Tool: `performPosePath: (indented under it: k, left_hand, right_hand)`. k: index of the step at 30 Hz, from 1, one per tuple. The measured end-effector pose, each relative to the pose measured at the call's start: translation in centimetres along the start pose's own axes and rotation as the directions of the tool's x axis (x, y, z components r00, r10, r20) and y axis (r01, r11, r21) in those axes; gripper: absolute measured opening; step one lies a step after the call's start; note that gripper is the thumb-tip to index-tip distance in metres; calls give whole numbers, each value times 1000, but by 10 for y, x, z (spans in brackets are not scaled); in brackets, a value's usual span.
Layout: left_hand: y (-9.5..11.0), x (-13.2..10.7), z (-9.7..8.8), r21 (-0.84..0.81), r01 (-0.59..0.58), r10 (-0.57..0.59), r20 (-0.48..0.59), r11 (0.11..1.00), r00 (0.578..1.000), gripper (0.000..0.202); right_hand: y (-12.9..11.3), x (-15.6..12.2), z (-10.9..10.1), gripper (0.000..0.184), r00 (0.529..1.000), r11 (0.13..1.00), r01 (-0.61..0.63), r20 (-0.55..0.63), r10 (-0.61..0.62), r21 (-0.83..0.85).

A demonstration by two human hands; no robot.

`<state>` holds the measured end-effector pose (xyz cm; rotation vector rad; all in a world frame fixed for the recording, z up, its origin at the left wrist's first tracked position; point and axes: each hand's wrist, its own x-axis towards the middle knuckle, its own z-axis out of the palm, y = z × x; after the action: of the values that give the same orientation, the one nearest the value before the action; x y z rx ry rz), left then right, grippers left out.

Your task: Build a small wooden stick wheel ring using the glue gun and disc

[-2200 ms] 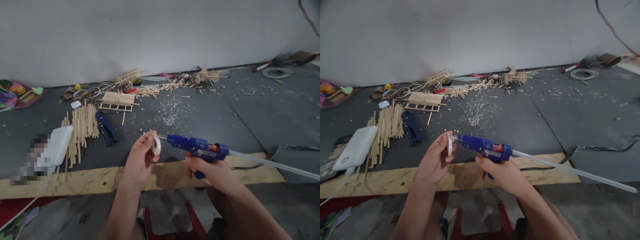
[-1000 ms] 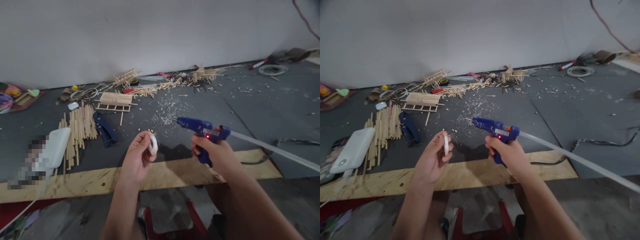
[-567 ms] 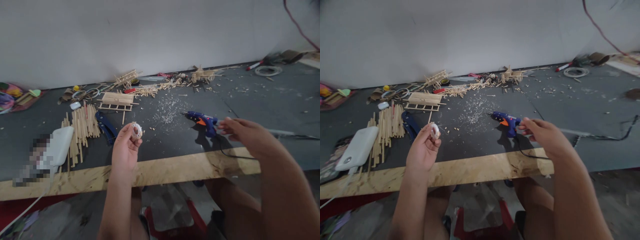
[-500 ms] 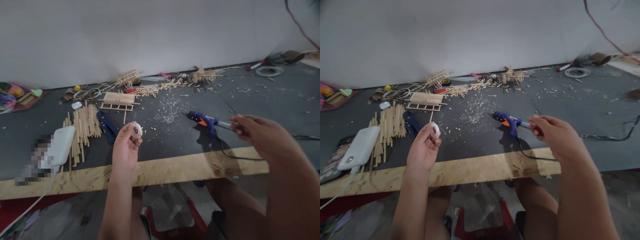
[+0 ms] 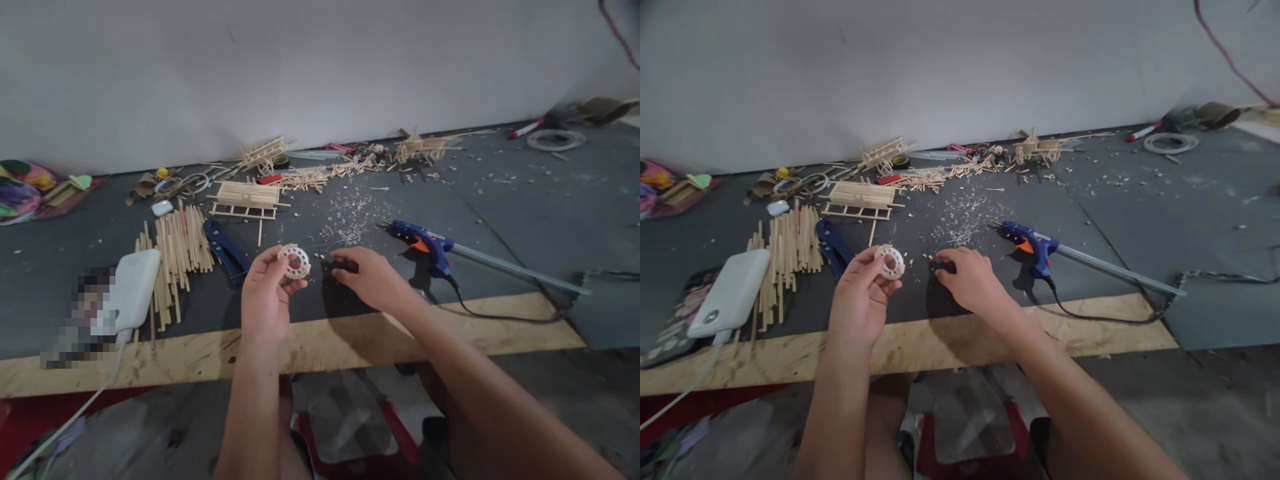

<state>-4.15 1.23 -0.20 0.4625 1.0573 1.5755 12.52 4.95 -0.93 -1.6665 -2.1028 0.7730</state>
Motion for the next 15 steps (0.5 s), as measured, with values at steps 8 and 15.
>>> performPosePath:
  k: [8, 15]
  left_hand:
    - [-2, -2, -3, 109, -34, 34, -4, 993, 999, 26]
    - [2, -1, -8, 100, -36, 37, -9, 994, 999, 24]
  right_hand:
    - [0, 18, 20, 33, 997, 993, 57, -47, -62, -108]
    - [1, 21, 22, 17, 993, 998, 51, -102, -56, -47]
